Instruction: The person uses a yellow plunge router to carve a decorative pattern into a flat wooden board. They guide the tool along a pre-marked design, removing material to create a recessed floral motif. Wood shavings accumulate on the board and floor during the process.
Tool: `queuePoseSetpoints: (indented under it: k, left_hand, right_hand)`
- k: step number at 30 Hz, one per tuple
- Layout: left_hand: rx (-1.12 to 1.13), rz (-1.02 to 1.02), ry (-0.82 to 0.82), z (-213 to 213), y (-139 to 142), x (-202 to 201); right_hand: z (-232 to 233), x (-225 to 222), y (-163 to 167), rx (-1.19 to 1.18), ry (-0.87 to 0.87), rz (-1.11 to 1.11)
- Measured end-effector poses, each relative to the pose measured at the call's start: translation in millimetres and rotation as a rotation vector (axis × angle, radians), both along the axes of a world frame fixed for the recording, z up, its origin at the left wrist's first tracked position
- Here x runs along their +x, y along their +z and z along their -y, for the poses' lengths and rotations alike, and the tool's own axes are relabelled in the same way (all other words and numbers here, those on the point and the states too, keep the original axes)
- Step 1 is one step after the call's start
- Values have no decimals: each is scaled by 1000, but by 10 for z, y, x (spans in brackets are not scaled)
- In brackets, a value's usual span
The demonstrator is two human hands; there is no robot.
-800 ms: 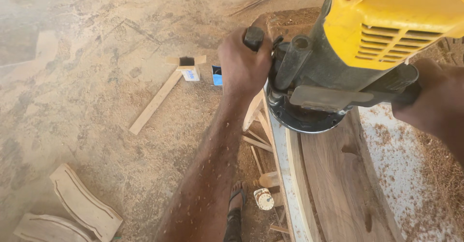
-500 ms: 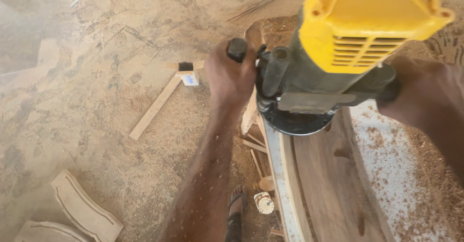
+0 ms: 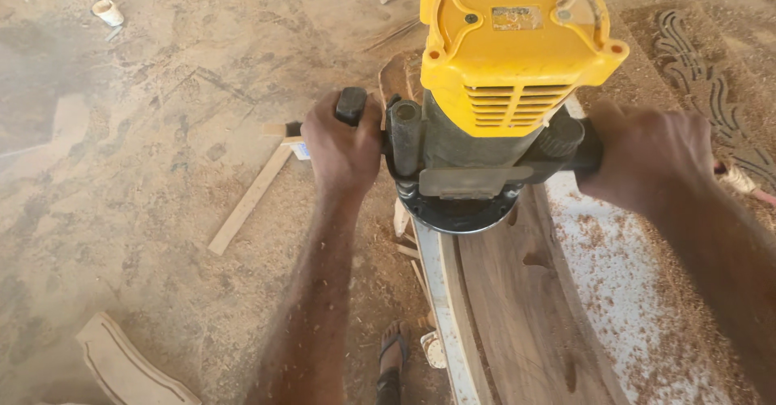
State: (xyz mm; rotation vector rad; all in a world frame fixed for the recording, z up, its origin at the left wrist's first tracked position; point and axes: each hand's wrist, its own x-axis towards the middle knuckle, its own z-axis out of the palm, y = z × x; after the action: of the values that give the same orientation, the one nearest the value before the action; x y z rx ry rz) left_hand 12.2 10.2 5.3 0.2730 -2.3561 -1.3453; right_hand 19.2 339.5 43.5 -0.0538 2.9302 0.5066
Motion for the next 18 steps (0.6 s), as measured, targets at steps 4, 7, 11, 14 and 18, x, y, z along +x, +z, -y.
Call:
queuePoseSetpoints:
  k: [4, 7, 11, 14, 18]
  left_hand:
    - [-48, -78, -98, 29, 34, -103]
    - [71, 89, -179, 45, 109, -170]
    - [74, 77, -269, 38, 183, -210]
    - [87, 44, -351, 16, 178, -243]
    - [96, -66, -406, -2, 127, -313]
  right_hand:
    - [43, 227, 45, 38, -3, -54]
    - [92, 372, 124, 1, -125, 6]
    - [128, 561, 190, -1, -205, 19]
    - [134, 715, 158, 38, -197, -27]
    - [96, 918, 53, 58, -107, -176]
